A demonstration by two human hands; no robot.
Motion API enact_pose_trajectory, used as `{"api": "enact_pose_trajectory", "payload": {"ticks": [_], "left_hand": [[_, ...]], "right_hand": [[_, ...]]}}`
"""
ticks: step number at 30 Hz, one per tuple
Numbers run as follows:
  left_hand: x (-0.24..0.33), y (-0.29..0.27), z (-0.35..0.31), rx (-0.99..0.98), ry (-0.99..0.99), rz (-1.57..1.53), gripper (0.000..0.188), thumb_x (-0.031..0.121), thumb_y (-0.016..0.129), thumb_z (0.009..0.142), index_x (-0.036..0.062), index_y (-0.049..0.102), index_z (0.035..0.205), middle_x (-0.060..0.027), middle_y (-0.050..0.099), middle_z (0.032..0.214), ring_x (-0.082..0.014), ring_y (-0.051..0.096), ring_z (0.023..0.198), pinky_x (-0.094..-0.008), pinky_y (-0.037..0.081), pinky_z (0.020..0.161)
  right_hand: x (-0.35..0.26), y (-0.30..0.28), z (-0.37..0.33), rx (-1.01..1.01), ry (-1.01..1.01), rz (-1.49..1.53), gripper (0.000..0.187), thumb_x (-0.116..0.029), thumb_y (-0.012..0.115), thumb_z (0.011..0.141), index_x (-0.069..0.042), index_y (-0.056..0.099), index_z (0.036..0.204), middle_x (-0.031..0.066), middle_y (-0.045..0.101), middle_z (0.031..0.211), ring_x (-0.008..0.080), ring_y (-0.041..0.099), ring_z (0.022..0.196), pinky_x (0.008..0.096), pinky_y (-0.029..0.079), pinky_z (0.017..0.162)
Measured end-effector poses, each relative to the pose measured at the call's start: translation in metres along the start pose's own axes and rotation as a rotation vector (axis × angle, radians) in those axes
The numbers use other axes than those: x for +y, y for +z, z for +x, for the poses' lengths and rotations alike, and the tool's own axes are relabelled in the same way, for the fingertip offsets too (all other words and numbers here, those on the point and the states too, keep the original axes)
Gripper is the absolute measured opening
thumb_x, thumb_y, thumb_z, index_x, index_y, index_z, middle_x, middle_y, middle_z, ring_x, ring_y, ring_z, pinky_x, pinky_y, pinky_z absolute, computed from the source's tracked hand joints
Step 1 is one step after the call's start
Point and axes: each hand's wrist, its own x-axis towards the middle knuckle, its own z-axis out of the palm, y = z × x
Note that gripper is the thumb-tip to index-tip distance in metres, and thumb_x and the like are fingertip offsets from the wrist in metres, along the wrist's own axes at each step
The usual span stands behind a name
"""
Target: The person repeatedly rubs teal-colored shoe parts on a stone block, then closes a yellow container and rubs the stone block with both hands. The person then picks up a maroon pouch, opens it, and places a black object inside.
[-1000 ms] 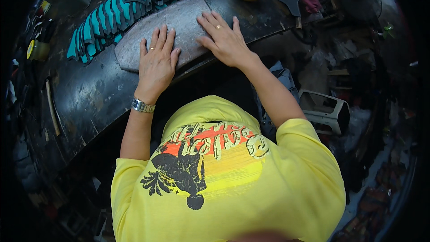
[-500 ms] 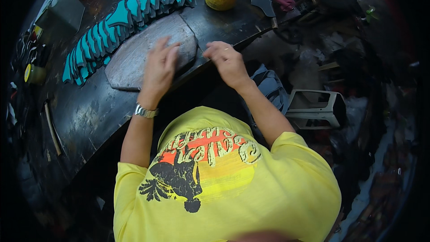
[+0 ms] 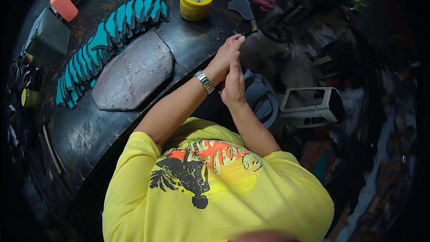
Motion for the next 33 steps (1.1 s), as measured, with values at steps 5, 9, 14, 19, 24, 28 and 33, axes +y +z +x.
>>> {"api": "enact_pose_trajectory", "payload": {"ticks": [5,9,14,19,24,28,33], "left_hand": [[-0.007,0.0,0.008,0.083,-0.13,-0.157,0.085,0.072,0.035,0.099,0.0088,0.04,0.155,-0.0178,0.043,0.155,-0.0301,0.032,0.147,-0.0396,0.02,0.122],[-0.017,0.018,-0.011,0.169,0.008,-0.187,0.092,0.071,0.038,0.1,0.0041,0.021,0.161,-0.0162,0.028,0.164,-0.0264,0.021,0.153,-0.0362,0.015,0.124],[-0.016,0.014,-0.026,0.108,0.103,-0.062,0.08,0.051,0.047,0.105,0.0013,0.019,0.16,-0.0142,0.019,0.168,-0.0241,0.015,0.155,-0.0335,0.015,0.123],[0.013,-0.021,-0.011,0.201,0.135,-0.168,0.067,0.047,0.052,0.103,0.0015,0.043,0.151,-0.0141,0.052,0.147,-0.0215,0.042,0.139,-0.0323,0.026,0.118],[0.036,-0.041,-0.015,0.214,-0.011,-0.52,0.066,0.051,0.049,0.105,0.0035,0.044,0.151,-0.0137,0.058,0.137,-0.0216,0.051,0.127,-0.0359,0.038,0.109],[0.014,-0.028,-0.029,0.062,-0.022,-0.3,0.059,0.042,0.045,0.108,-0.0003,0.043,0.149,-0.0139,0.054,0.145,-0.0219,0.052,0.131,-0.0373,0.037,0.113],[-0.013,-0.019,-0.021,0.135,0.2,0.056,0.047,0.033,0.043,0.108,-0.0035,0.052,0.136,-0.0168,0.063,0.128,-0.0222,0.06,0.118,-0.0325,0.044,0.105]], "right_hand": [[0.009,-0.013,-0.01,-0.035,0.04,-0.064,0.074,-0.051,0.033,0.109,0.0,0.017,0.16,0.0127,0.02,0.167,0.0243,0.016,0.155,0.0365,0.011,0.125],[0.009,-0.027,0.006,-0.054,0.039,-0.034,0.076,-0.056,0.026,0.109,-0.002,0.019,0.161,0.0114,0.016,0.169,0.0222,0.012,0.156,0.0349,0.01,0.125],[0.007,-0.027,0.017,-0.082,0.08,-0.117,0.082,-0.062,0.026,0.106,0.0,0.022,0.16,0.012,0.019,0.168,0.0228,0.014,0.155,0.0342,0.01,0.125],[0.02,-0.006,0.011,-0.247,-0.16,-0.465,0.082,-0.056,0.035,0.107,0.004,0.016,0.159,0.0245,0.018,0.166,0.0331,0.013,0.155,0.0401,0.014,0.124],[0.004,-0.012,0.026,-0.322,-0.223,-0.455,0.041,-0.021,0.066,0.099,-0.003,0.063,0.136,0.0182,0.052,0.148,0.0289,0.046,0.141,0.0375,0.034,0.116],[-0.016,-0.039,0.058,-0.234,-0.559,-1.474,0.061,-0.008,0.067,0.086,-0.011,0.054,0.145,0.0199,0.033,0.16,0.0395,0.024,0.151,0.0581,0.017,0.12],[0.002,-0.038,0.06,-0.268,-0.552,-1.86,0.073,-0.022,0.059,0.092,-0.012,0.03,0.159,0.0205,0.011,0.167,0.0409,0.006,0.155,0.0703,0.006,0.118]]}}
